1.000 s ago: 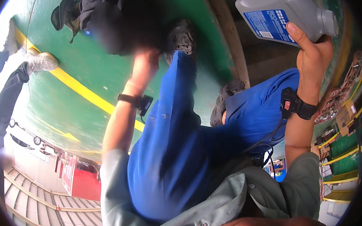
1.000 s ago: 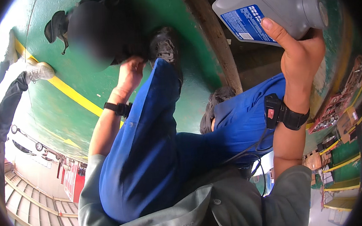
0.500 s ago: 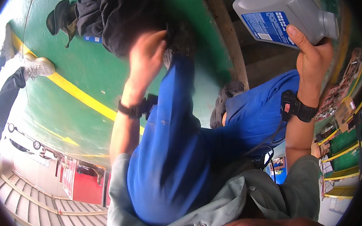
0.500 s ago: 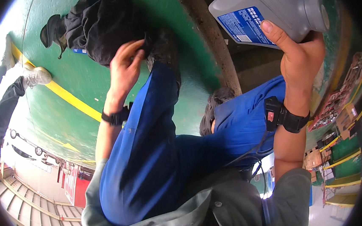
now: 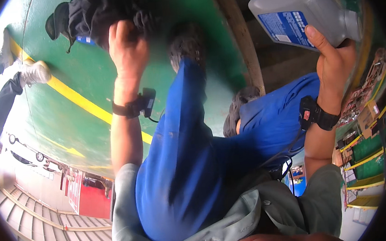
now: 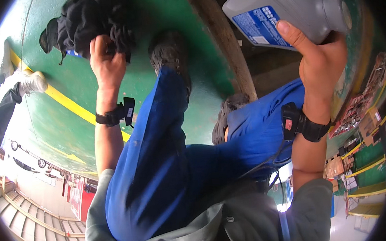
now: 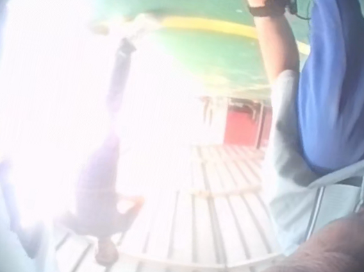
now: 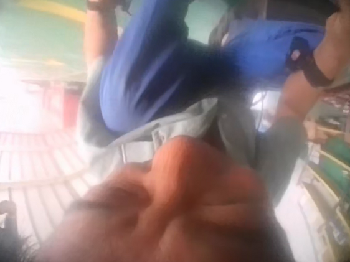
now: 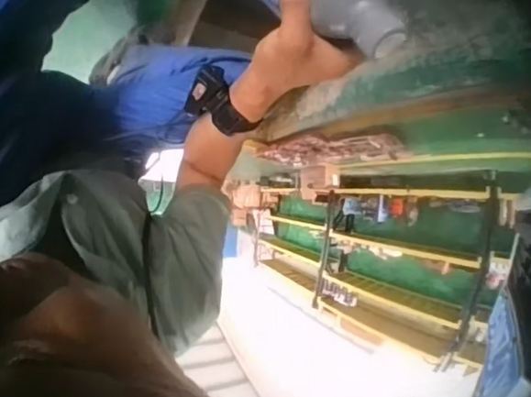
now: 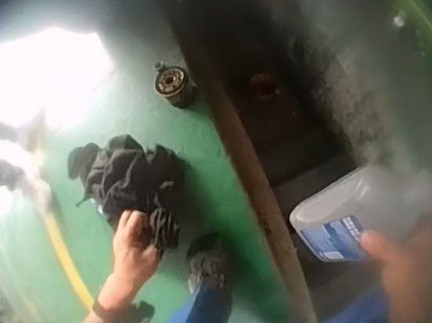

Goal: The person pours engine oil from a bottle into a car's engine using a funnel. They repeat this process with multiple bottles, placing empty ones on the ground and retrieving new ones to continue filling the engine.

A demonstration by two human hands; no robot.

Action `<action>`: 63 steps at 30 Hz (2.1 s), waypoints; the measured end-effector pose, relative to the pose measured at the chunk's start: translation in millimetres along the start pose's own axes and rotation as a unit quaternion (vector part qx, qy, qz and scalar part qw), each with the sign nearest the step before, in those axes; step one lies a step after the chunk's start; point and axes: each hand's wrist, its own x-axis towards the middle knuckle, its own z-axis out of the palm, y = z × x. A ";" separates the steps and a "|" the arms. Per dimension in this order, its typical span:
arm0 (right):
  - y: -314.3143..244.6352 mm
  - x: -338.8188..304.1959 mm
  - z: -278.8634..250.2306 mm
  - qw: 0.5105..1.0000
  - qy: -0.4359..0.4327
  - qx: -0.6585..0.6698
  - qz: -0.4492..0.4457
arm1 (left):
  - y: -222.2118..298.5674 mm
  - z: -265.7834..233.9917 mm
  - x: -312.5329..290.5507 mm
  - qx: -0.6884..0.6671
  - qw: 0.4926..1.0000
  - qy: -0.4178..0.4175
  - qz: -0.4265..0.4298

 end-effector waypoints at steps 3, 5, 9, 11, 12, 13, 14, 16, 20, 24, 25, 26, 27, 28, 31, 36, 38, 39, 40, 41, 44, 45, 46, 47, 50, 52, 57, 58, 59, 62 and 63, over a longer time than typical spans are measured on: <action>-2.1 3.2 -3.1 1.000 -0.018 -0.015 0.007 | 23.6 14.7 -2.5 -0.207 0.964 -0.165 -0.023; -5.2 2.4 -2.4 1.000 -0.023 -0.001 -0.005 | 33.0 37.2 -9.9 -0.088 0.955 -0.283 -0.016; -2.5 8.1 1.7 0.999 -0.027 0.015 -0.016 | 8.4 57.8 -24.0 -0.032 0.966 -0.258 -0.017; 1.9 7.6 -1.1 0.999 -0.035 0.012 -0.010 | -9.6 61.6 -33.5 -0.113 0.967 -0.225 -0.026; 0.9 5.7 -1.1 0.999 -0.033 0.002 -0.006 | -11.9 61.4 -40.0 -0.095 0.970 -0.221 -0.032; -0.7 4.1 -1.2 0.999 -0.031 -0.008 -0.002 | -13.7 60.6 -47.0 -0.076 0.973 -0.217 -0.038; -3.1 3.9 -2.9 0.999 -0.029 -0.019 0.000 | -12.7 60.5 -53.2 -0.060 0.975 -0.212 -0.044; 0.2 5.2 -5.5 0.999 -0.029 -0.022 -0.005 | -7.3 55.2 -69.3 -0.067 0.984 -0.162 -0.016; 4.1 6.9 -6.9 0.999 -0.023 -0.029 -0.031 | -43.5 64.4 -100.3 -0.128 0.967 -0.201 -0.096; 11.0 4.6 -8.1 1.000 0.000 -0.014 -0.026 | -19.7 56.3 -60.1 -0.103 0.915 -0.328 -0.210; 8.4 4.4 -10.2 1.000 -0.009 0.001 -0.008 | -21.9 67.3 -61.6 -0.117 0.930 -0.297 -0.180; 7.8 8.3 -12.3 1.000 -0.011 0.018 0.003 | -22.1 73.0 -56.1 -0.132 0.933 -0.288 -0.171; 7.2 9.2 -9.2 1.000 -0.015 0.000 -0.015 | -22.9 76.5 -54.9 -0.145 0.934 -0.282 -0.164; 6.9 8.5 -4.2 0.999 -0.018 -0.018 -0.034 | -24.0 78.3 -55.9 -0.158 0.935 -0.275 -0.161; 3.2 10.3 -3.3 0.999 -0.032 -0.024 -0.020 | -37.1 82.4 -67.8 -0.187 0.951 -0.233 -0.076; -1.9 8.1 -2.0 0.999 -0.019 -0.030 -0.001 | -43.8 78.0 -70.9 -0.172 0.966 -0.182 -0.063; -0.3 7.8 -2.0 1.000 -0.015 -0.024 0.001 | -41.2 80.0 -79.4 -0.334 0.925 -0.116 -0.142; -0.8 5.8 -2.2 0.999 -0.011 -0.031 -0.004 | -44.3 75.1 -78.9 -0.337 0.904 -0.193 -0.177; -2.7 3.9 -2.7 0.999 -0.006 -0.038 -0.010 | -43.1 74.5 -82.1 -0.238 0.942 -0.203 -0.125; -1.1 1.8 -3.8 0.999 0.003 -0.046 -0.017 | -8.6 60.0 -66.3 -0.139 0.966 -0.210 -0.065; -1.4 0.1 -7.9 0.999 -0.020 -0.029 -0.024 | -23.2 85.1 -89.2 -0.073 0.982 -0.157 -0.073; -1.1 2.0 -7.4 0.999 -0.021 -0.028 -0.023 | -34.9 90.3 -88.2 -0.161 0.971 -0.158 -0.085; -0.9 3.3 -6.2 0.999 -0.023 -0.027 -0.021 | -45.6 96.1 -88.2 -0.247 0.951 -0.158 -0.095; -1.3 3.0 -4.2 0.999 -0.024 -0.025 -0.018 | -45.9 96.9 -84.9 -0.169 0.975 -0.126 -0.067; -3.5 2.1 -0.9 1.000 -0.007 -0.015 -0.009 | -40.1 99.3 -60.2 -0.089 0.979 -0.066 -0.168; -4.4 2.0 1.7 1.000 -0.019 0.006 -0.016 | -29.9 91.7 -35.5 0.012 0.991 -0.045 -0.124; -4.5 3.8 -0.9 0.999 -0.047 -0.010 -0.021 | -1.0 86.8 -40.1 -0.140 0.979 -0.128 -0.073; -1.4 1.8 -0.6 0.999 -0.037 -0.014 -0.022 | -0.8 82.6 -49.7 -0.013 0.989 -0.151 -0.003; 0.9 1.8 -0.9 0.999 -0.024 -0.012 -0.026 | -12.8 85.6 -60.4 -0.047 0.990 -0.129 0.014; -0.1 1.7 -1.4 0.999 -0.018 -0.009 -0.043 | -46.1 81.0 -103.8 -0.194 0.965 -0.166 -0.054; -3.7 0.8 -1.2 0.999 -0.007 -0.015 -0.032 | -65.8 78.0 -119.7 -0.170 0.960 -0.214 -0.065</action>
